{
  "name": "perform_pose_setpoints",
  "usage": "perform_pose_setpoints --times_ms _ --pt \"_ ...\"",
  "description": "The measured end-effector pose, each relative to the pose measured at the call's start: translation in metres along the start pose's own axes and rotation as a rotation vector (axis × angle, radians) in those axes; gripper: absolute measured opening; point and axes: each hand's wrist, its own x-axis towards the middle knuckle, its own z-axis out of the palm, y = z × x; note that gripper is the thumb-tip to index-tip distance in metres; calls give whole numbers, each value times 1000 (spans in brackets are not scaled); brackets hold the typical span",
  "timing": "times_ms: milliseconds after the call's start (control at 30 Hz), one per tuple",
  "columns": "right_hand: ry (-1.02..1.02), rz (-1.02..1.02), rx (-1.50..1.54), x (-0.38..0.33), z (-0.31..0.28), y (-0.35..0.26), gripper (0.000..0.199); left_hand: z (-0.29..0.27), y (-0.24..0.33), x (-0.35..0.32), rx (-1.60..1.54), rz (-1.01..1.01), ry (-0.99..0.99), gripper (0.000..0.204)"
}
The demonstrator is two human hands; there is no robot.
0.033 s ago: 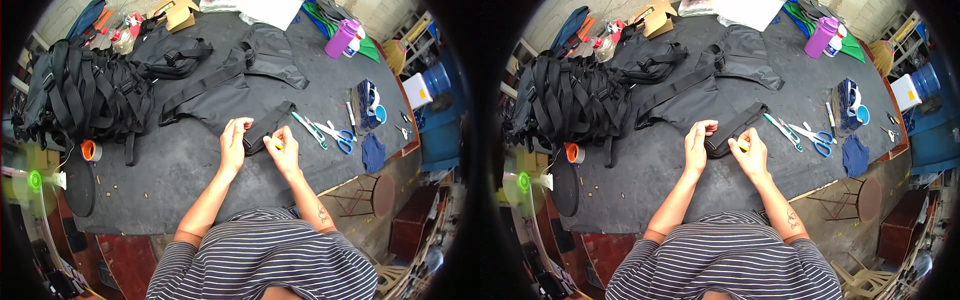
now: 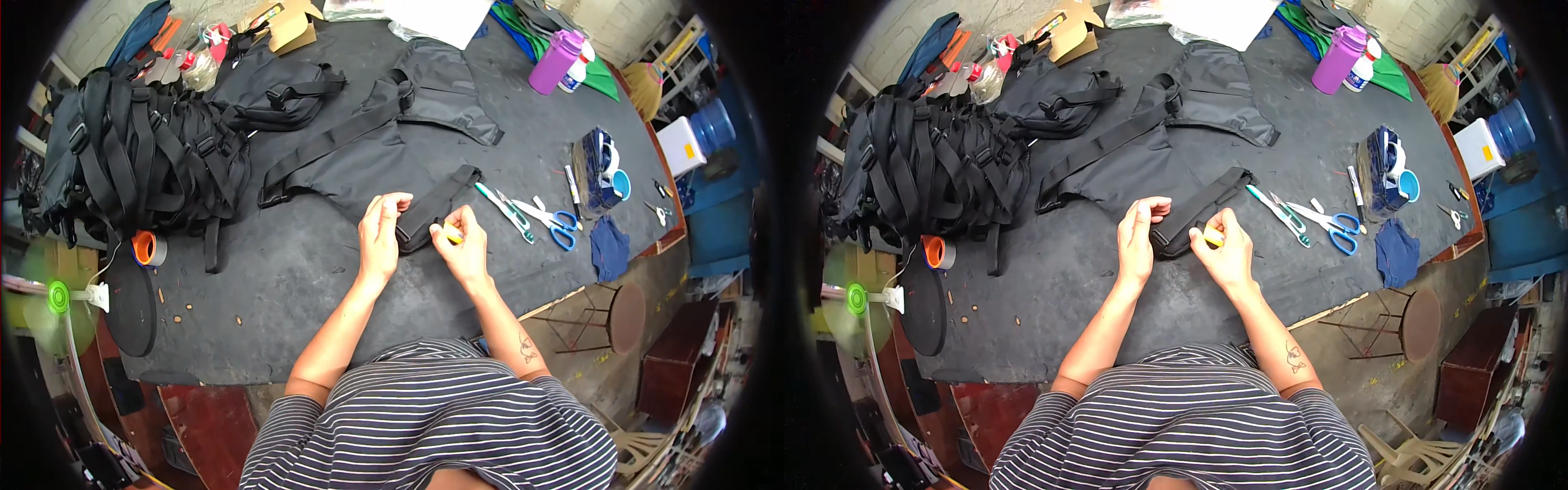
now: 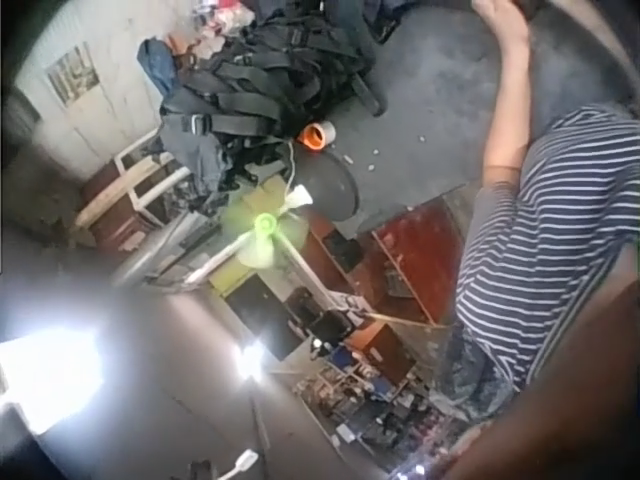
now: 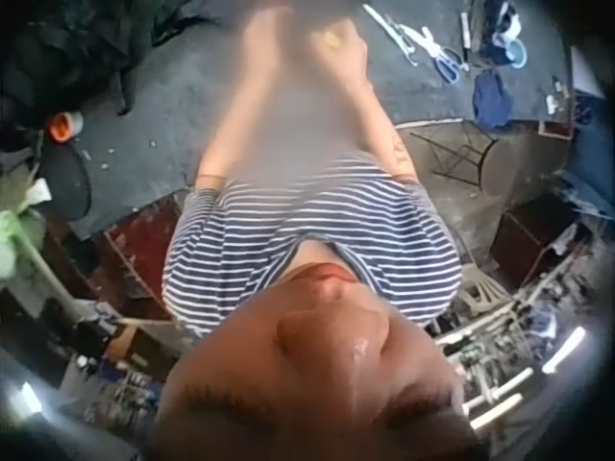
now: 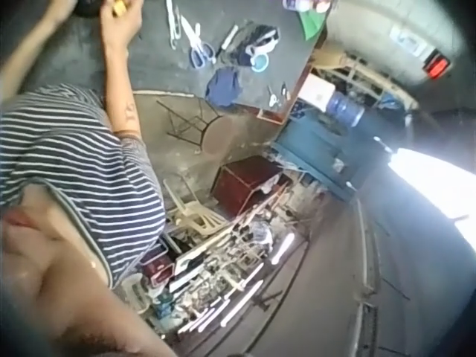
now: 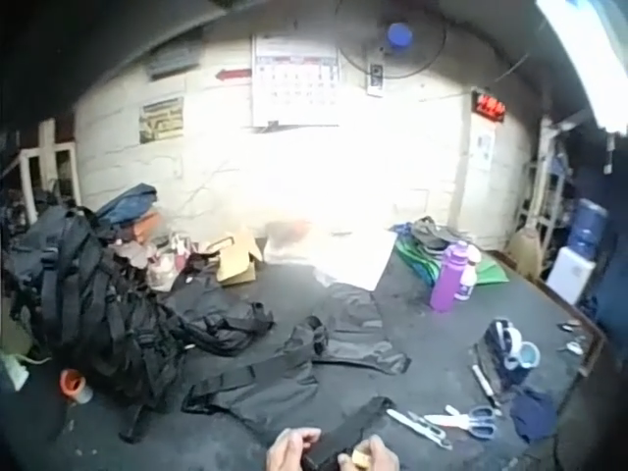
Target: Cleaning and inspecting a black fabric bag using a brush and scissors.
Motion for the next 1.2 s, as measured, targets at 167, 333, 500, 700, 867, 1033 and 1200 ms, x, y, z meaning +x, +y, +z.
perform_pose_setpoints --times_ms 167,333,500,700,867,1033,1200 --pt "-4 -32 15 -1 3 2 23 3 5 3 59 26 -46 41" --pt "-15 14 72 1 2 -2 23 2 13 6 216 72 -67 27" --pt "-39 93 298 3 2 16 19 -3 27 6 571 43 -212 17" --pt "-84 16 -16 -6 6 3 31 1 4 18 321 -82 -80 14" --pt "-7 -114 -117 -4 9 -4 29 9 -1 20 289 -129 -103 15" --pt "46 -120 -142 4 8 -8 26 13 -14 20 140 -75 -68 15" --pt "109 -115 -103 13 5 -8 25 11 -17 23 124 -98 -76 15"
